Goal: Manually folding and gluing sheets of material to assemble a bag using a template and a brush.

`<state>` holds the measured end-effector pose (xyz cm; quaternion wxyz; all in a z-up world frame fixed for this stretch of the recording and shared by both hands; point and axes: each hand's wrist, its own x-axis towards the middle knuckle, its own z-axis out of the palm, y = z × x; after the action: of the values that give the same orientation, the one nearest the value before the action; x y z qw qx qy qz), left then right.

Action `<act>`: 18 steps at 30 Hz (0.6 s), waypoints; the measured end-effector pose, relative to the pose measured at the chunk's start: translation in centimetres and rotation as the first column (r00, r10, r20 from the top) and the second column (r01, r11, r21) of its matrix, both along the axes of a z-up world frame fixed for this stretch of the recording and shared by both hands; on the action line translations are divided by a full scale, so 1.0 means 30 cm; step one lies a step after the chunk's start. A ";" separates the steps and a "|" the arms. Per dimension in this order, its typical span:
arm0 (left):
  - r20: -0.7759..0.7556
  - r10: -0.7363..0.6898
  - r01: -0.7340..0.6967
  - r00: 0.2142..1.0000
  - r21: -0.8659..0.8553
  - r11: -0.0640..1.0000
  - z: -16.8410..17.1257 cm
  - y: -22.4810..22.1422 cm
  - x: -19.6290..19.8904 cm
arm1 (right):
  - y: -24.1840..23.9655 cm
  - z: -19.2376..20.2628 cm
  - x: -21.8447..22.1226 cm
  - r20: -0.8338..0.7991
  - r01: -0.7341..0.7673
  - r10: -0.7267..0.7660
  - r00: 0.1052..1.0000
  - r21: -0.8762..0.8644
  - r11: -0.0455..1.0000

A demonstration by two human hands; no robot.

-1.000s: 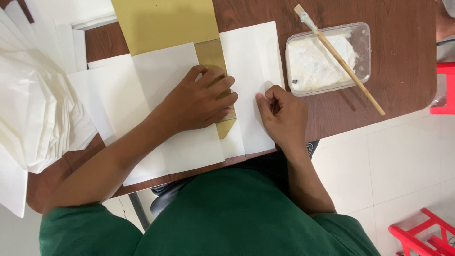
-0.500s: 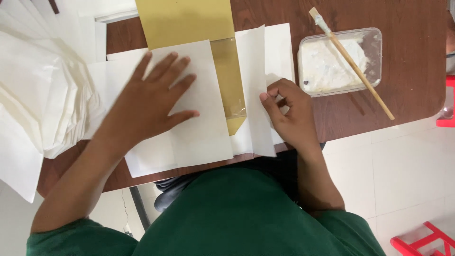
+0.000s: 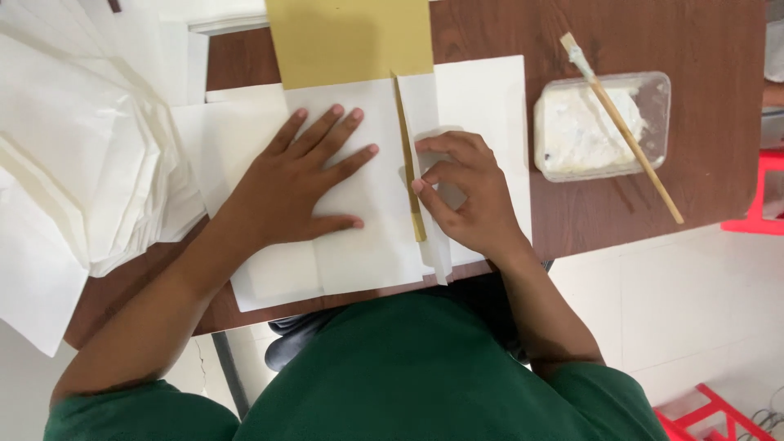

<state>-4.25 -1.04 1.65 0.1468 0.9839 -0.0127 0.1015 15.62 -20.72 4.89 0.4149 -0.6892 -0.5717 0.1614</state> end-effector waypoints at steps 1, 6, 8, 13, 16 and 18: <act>0.018 -0.014 0.014 1.000 -0.010 1.000 0.001 0.000 0.002 | 0.005 -0.005 -0.001 0.007 -0.002 0.002 1.000 -0.008 1.000; 0.011 -0.012 0.012 1.000 -0.017 1.000 0.004 0.003 0.002 | 0.009 -0.030 -0.013 0.041 0.018 -0.016 0.999 -0.033 0.999; 0.025 -0.013 0.014 1.000 -0.023 1.000 0.004 0.002 0.002 | 0.010 -0.037 -0.017 0.043 0.032 -0.030 0.999 -0.042 0.999; -0.003 -0.002 0.002 1.000 -0.044 0.999 -0.003 0.004 0.004 | 0.022 -0.034 -0.019 0.039 0.007 -0.005 0.999 -0.067 0.998; -0.002 -0.001 0.001 1.000 -0.028 1.000 -0.005 0.003 0.006 | 0.019 -0.043 -0.022 0.058 0.002 0.006 0.998 -0.133 0.991; -0.004 -0.007 0.007 1.000 -0.031 0.999 -0.005 0.007 0.008 | 0.025 -0.042 -0.018 0.067 -0.015 0.024 0.997 -0.128 0.992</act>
<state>-4.02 -0.82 1.49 0.1625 0.9816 -0.0144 0.0992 15.09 -19.96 3.62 0.3485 -0.7139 -0.5807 0.1779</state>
